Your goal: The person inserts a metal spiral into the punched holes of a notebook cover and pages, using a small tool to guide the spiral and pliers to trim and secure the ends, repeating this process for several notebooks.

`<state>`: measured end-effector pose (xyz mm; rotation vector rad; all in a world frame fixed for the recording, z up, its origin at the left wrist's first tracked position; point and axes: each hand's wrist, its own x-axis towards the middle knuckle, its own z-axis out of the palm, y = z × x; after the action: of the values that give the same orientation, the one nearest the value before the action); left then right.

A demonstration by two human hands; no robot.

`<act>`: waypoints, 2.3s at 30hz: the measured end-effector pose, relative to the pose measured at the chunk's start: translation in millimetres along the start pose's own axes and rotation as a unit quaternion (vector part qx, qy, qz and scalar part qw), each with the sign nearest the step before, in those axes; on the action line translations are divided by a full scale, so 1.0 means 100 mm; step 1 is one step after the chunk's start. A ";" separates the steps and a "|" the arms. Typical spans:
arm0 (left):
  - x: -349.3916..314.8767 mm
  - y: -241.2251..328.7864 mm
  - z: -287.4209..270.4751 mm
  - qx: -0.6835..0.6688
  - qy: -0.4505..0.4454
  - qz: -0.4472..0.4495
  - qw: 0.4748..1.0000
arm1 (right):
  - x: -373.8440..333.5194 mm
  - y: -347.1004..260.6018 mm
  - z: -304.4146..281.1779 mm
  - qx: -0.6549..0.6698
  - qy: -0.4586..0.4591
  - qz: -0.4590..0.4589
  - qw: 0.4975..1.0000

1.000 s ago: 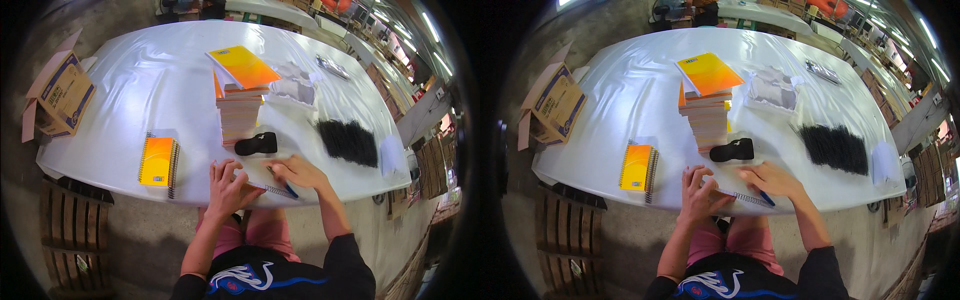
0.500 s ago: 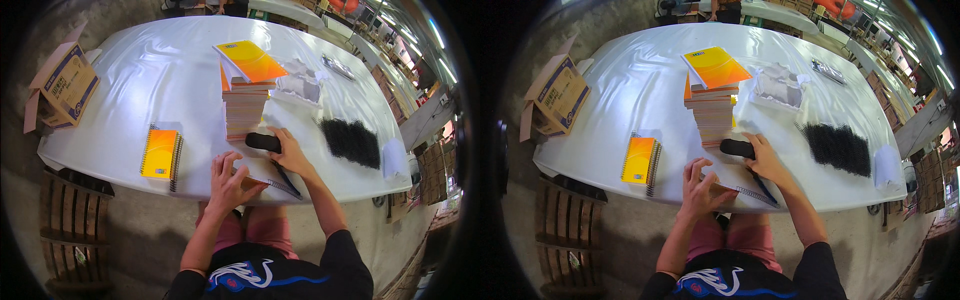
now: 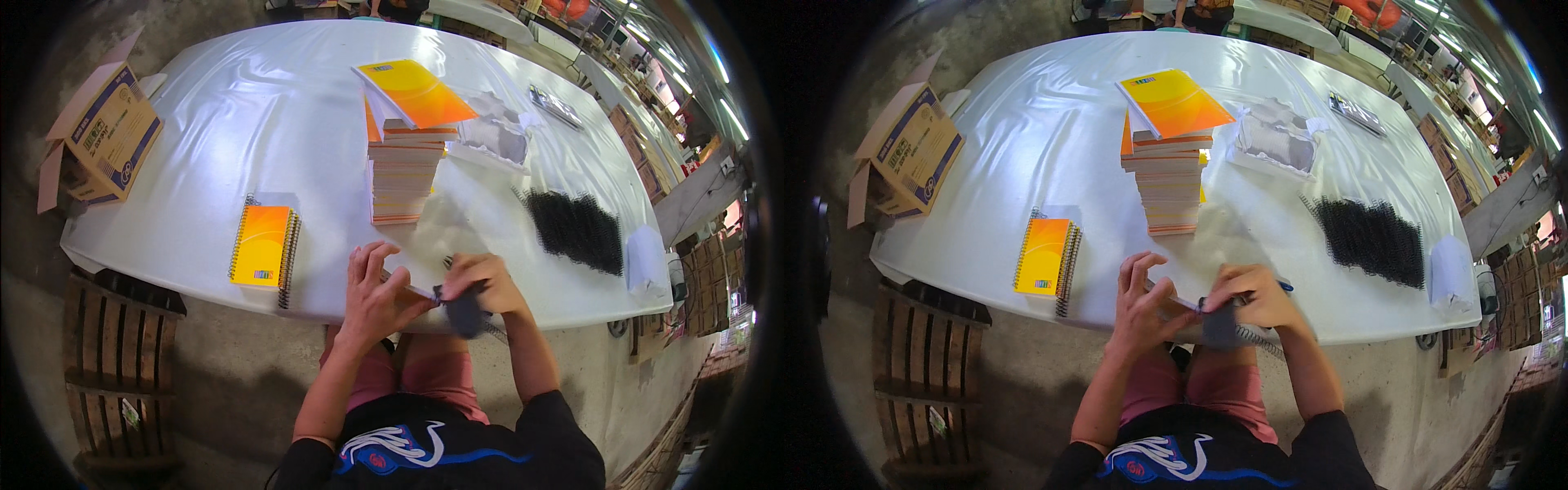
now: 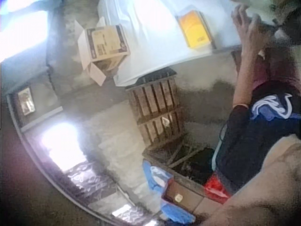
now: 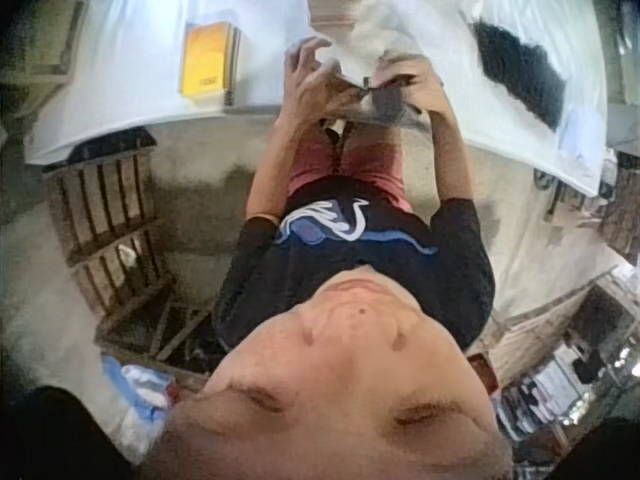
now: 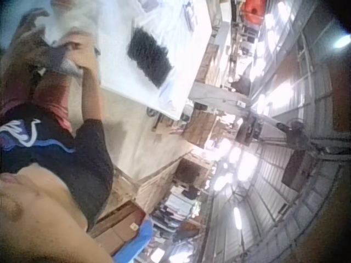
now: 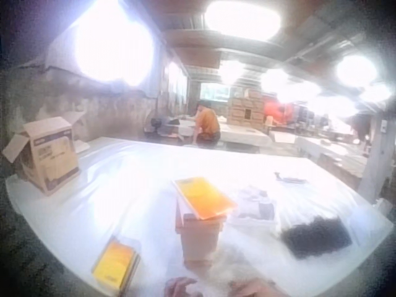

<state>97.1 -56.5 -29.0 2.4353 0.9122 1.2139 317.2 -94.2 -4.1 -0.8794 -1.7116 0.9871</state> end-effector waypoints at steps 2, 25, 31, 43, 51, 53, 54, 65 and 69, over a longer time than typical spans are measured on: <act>-0.02 -0.03 0.01 -0.002 0.007 0.003 1.000 | 0.11 -0.03 0.01 -0.126 0.033 0.106 0.986; -0.04 -0.22 0.18 -0.146 0.019 -0.093 0.985 | 0.07 0.01 0.20 0.069 0.120 0.126 0.982; 0.00 -0.26 0.17 -0.192 0.057 -0.141 0.969 | 0.24 0.00 0.20 -0.061 0.073 0.186 0.978; -0.05 -0.49 0.28 -0.391 0.039 -0.204 0.897 | 0.50 0.08 0.34 -0.094 0.088 0.131 0.983; -0.05 -0.55 0.31 -0.364 0.041 -0.175 0.914 | 0.63 0.08 0.41 0.011 0.090 0.170 0.981; -0.09 -0.58 0.29 -0.348 0.042 -0.144 0.925 | 0.61 0.02 0.48 -0.021 0.037 0.125 0.991; -0.11 -0.60 0.29 -0.334 0.048 -0.123 0.933 | 0.62 0.11 0.44 -0.106 0.048 0.141 0.983; -0.14 -0.30 0.10 -0.489 0.117 -0.326 0.801 | -0.39 0.02 0.27 -0.554 0.176 0.236 0.779; -0.11 -0.19 0.17 -0.423 0.201 -0.247 0.848 | -0.79 0.14 0.35 -0.578 0.098 0.204 0.784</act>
<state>97.3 -48.2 -55.6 1.1892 0.7811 1.5028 309.6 -166.1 -53.8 -2.1142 -1.9016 -0.0770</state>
